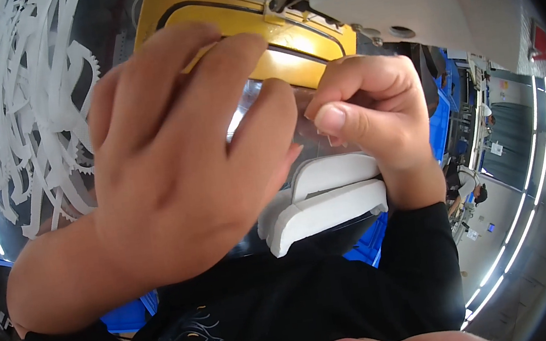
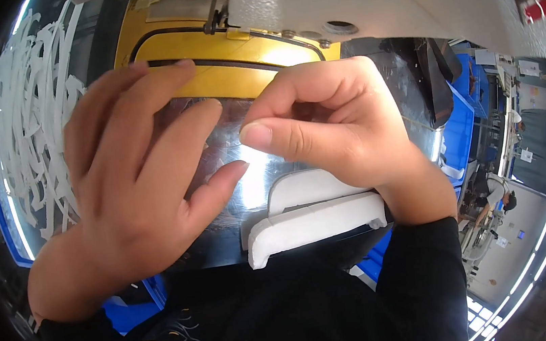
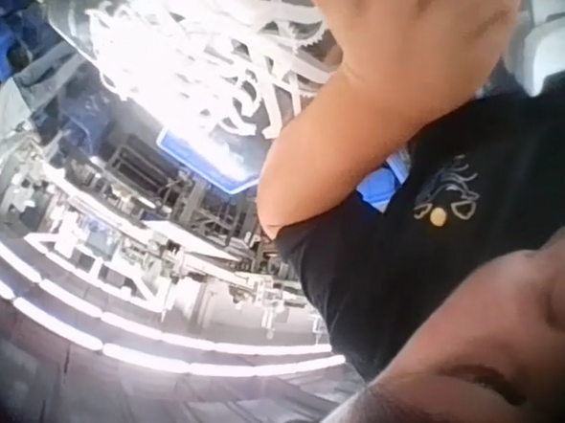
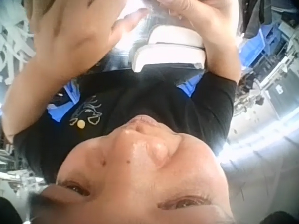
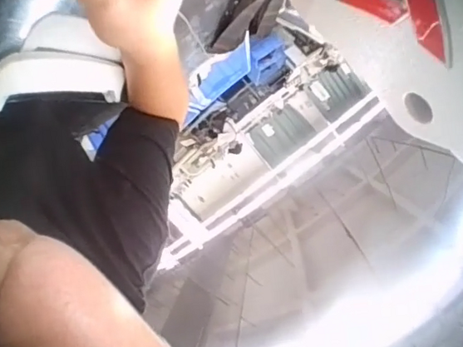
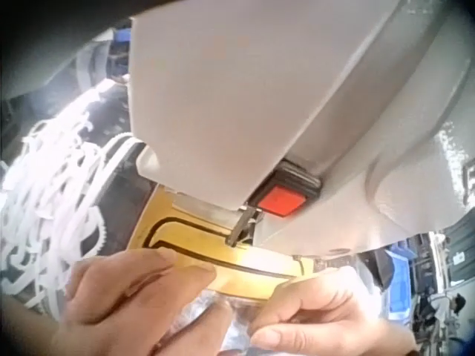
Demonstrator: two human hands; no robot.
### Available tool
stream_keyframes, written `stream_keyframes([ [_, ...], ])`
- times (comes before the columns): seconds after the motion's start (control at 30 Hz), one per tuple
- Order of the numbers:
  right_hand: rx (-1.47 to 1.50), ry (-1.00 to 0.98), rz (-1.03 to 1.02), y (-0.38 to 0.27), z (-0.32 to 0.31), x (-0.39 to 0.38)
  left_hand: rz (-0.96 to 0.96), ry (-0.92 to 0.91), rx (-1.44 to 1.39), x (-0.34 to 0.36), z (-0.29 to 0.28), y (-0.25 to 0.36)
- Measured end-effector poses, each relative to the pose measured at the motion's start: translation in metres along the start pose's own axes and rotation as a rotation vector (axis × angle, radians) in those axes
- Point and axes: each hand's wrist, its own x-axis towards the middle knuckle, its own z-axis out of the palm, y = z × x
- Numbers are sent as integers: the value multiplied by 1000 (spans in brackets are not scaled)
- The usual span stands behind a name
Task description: Operating an industrial sewing machine to assemble leather and fabric components using templates.
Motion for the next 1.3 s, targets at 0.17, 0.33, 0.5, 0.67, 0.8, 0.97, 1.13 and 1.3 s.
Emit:
stream_keyframes([
  [0.17, -273, -117, -378, -6, -2, -2, -62, -30, -571, 3, -2, 7],
  [0.33, -324, -57, -360, -4, 5, -6, -402, -176, -1021, 7, 2, 16],
  [0.5, -35, 96, -97, 2, 12, -7, -301, -110, -609, 7, -6, 8],
  [0.67, 92, 182, 130, -4, 10, -7, -113, 34, -306, 4, -7, 8],
  [0.8, 63, 53, 200, -11, 10, -12, -63, 98, -202, 2, 2, 13],
  [0.97, 68, 51, 188, -6, 15, -14, 66, 156, -138, 2, 12, 12],
  [1.13, 80, 62, 146, -4, 18, -13, 94, 152, -170, 2, 13, 11],
  [1.3, 80, 54, 163, -8, 17, -10, 143, 137, -160, 2, 15, 5],
])
